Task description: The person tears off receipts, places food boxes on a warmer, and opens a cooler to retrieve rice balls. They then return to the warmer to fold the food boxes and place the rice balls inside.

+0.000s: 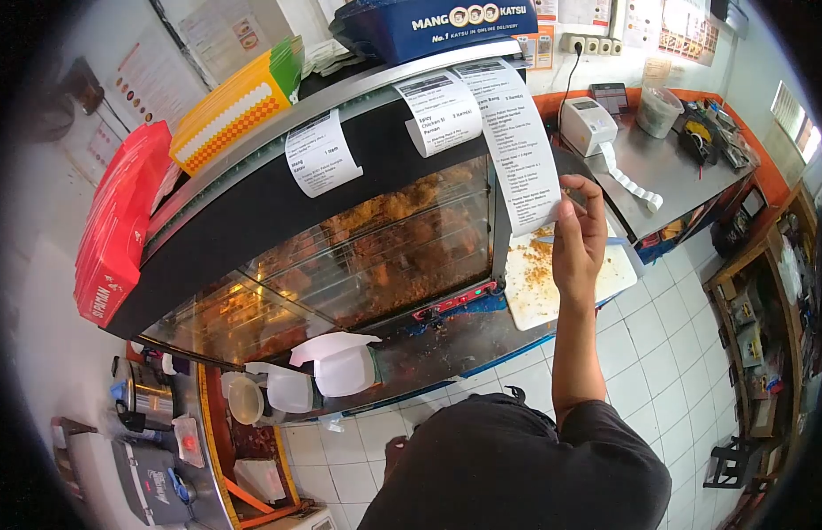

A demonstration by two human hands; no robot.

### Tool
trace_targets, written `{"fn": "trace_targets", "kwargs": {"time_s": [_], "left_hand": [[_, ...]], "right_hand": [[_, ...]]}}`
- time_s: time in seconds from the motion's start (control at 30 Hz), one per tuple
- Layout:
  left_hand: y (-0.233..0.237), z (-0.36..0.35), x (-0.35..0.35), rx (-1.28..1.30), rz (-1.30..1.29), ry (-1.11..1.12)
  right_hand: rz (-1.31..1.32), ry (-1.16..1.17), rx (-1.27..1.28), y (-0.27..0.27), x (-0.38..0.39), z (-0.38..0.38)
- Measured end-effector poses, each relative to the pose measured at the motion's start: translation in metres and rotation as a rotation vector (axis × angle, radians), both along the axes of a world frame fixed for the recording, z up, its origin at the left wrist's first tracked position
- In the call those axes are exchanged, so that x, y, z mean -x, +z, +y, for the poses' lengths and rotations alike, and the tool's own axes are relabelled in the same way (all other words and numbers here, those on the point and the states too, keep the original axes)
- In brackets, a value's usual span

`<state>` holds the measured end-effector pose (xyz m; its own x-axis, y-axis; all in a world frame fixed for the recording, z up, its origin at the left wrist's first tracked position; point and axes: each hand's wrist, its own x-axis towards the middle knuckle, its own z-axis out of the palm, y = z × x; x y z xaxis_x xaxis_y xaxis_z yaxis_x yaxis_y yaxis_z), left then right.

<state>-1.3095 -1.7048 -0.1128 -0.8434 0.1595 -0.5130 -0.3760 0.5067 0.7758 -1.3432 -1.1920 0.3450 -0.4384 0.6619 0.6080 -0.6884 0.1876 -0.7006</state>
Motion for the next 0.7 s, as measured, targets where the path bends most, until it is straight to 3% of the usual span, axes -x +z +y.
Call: {"fn": "trace_targets", "kwargs": {"time_s": [0.1,0.17,0.23,0.3,0.37,0.4,0.43,0.5,0.57,0.6,0.7], "left_hand": [[0.016,0.015,0.031,0.265,0.433,0.195],[0.075,0.036,0.059,0.444,0.641,0.381],[0.057,0.006,0.103,0.592,1.176,0.377],[0.124,0.022,0.130,0.488,1.122,0.441],[0.142,0.020,0.162,0.729,1.075,0.418],[0.136,0.012,0.176,0.781,1.053,0.336],[0.127,0.009,0.192,0.803,0.873,0.317],[0.084,-0.007,0.216,0.713,0.672,0.264],[0.080,-0.005,0.224,0.880,0.560,0.181],[0.081,-0.005,0.224,0.878,0.558,0.164],[0.102,0.006,0.222,0.947,0.488,0.119]], "right_hand": [[0.021,-0.002,0.029,-0.003,0.000,0.000],[-0.011,-0.008,-0.010,-0.004,-0.001,0.003],[-0.009,-0.008,0.010,-0.002,-0.002,0.001],[0.000,-0.012,0.015,0.000,-0.001,-0.001],[-0.031,-0.045,0.017,0.001,-0.001,-0.002],[-0.060,-0.083,0.019,-0.001,-0.001,-0.002],[-0.185,-0.178,0.062,-0.007,-0.006,0.002],[-0.148,-0.228,0.047,-0.009,-0.003,0.001],[-0.088,-0.214,0.129,-0.027,-0.001,0.013],[0.056,-0.134,0.187,-0.027,0.003,0.013],[0.079,0.050,-0.007,-0.029,-0.002,0.016]]}}
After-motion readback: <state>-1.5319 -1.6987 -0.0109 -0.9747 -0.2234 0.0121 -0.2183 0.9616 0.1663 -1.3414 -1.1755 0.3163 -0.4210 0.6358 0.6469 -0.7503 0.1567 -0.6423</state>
